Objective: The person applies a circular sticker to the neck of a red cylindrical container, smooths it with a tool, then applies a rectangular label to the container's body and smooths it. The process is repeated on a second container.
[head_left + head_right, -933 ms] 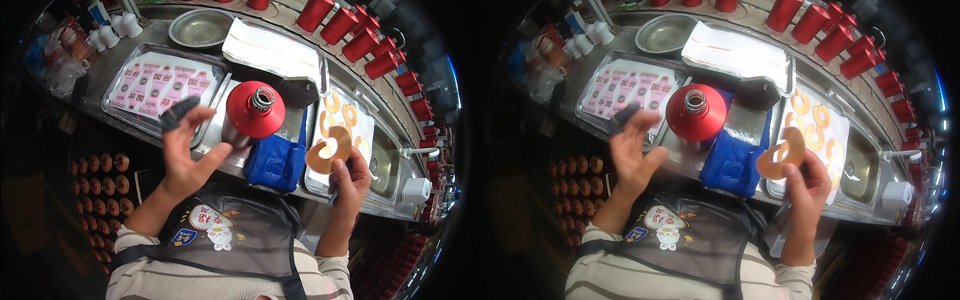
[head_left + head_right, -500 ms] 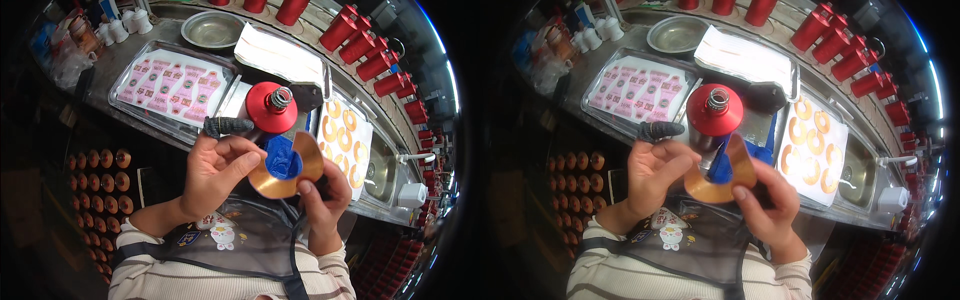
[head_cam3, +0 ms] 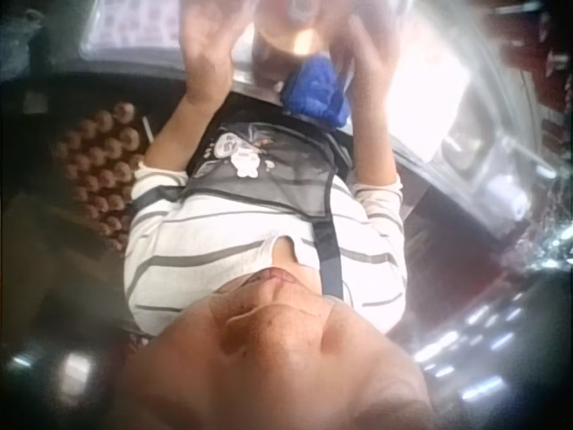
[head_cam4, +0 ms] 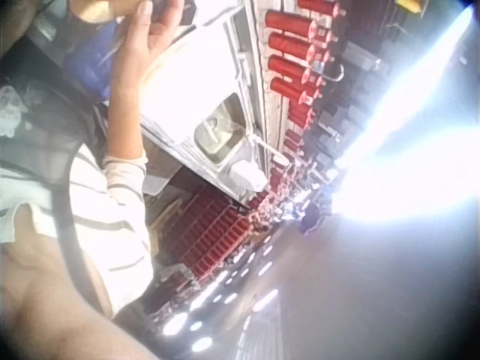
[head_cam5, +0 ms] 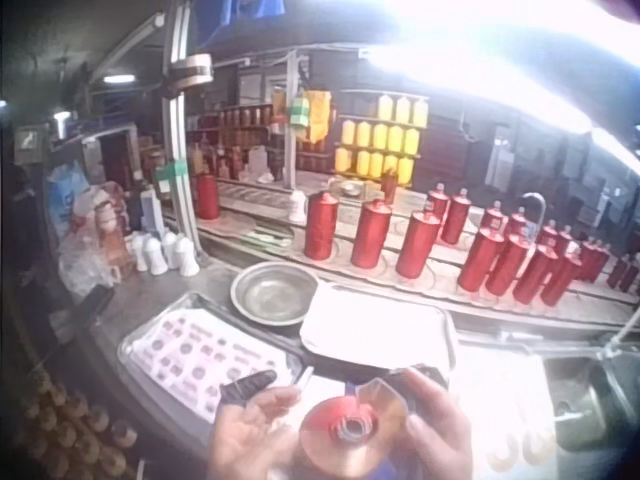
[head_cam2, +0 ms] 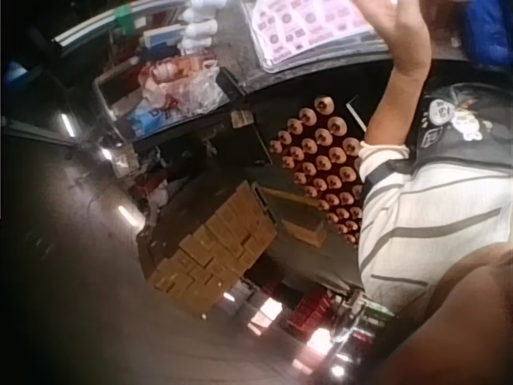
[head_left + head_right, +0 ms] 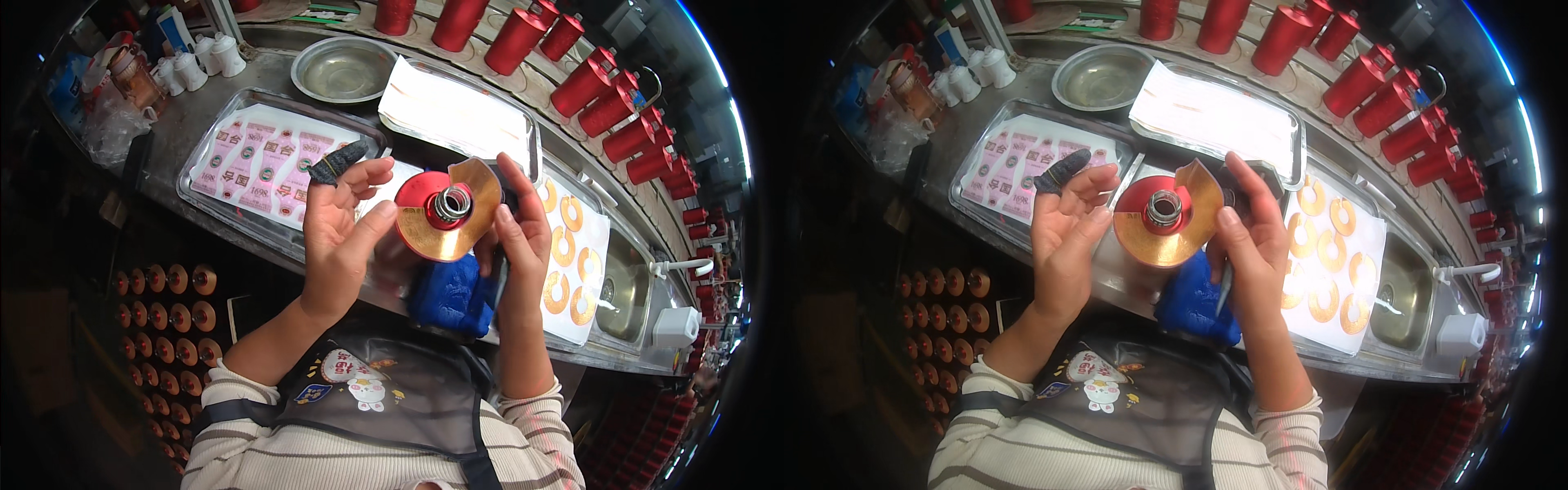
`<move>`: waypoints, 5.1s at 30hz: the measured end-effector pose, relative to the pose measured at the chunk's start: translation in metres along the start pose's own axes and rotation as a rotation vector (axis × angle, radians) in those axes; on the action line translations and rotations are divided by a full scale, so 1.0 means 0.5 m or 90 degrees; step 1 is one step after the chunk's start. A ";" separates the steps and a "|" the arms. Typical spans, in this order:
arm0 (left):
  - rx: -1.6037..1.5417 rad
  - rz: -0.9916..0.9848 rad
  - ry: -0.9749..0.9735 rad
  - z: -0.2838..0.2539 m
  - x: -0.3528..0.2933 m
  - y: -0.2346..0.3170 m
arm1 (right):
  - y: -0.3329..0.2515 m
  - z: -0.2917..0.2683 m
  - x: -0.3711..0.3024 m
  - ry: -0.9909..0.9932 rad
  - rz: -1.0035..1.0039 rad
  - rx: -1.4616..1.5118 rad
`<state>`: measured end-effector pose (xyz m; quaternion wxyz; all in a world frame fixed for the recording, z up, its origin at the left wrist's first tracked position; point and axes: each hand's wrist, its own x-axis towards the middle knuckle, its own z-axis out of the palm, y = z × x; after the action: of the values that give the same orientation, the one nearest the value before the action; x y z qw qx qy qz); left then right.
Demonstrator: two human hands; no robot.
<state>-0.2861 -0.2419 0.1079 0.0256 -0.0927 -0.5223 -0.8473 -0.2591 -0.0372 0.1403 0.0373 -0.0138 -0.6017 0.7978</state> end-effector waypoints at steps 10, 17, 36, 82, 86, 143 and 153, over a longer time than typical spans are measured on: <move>-0.143 -0.163 -0.125 0.008 -0.004 -0.002 | 0.030 0.045 -0.032 0.023 -0.136 -0.196; -0.160 -0.171 -0.106 0.010 -0.005 -0.001 | 0.025 0.050 -0.031 0.036 -0.091 -0.169; -0.128 -0.109 -0.167 0.008 -0.005 -0.013 | 0.034 0.035 -0.023 0.019 -0.118 -0.142; 0.544 0.178 -0.057 0.051 -0.048 -0.039 | 0.025 0.007 0.018 -0.063 -0.154 -0.122; 0.374 0.092 -0.142 0.046 -0.013 -0.045 | 0.021 -0.001 0.013 -0.086 -0.164 -0.106; 0.044 -0.137 -0.301 -0.013 0.046 0.021 | 0.022 0.020 -0.022 -0.056 0.045 -0.201; 0.051 -0.131 -0.298 -0.011 0.044 0.023 | 0.008 0.026 -0.011 -0.052 0.054 -0.188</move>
<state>-0.3068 -0.2508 0.1197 -0.1785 -0.2317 -0.5535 -0.7798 -0.2547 -0.0512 0.1400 -0.0235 -0.0122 -0.7122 0.7015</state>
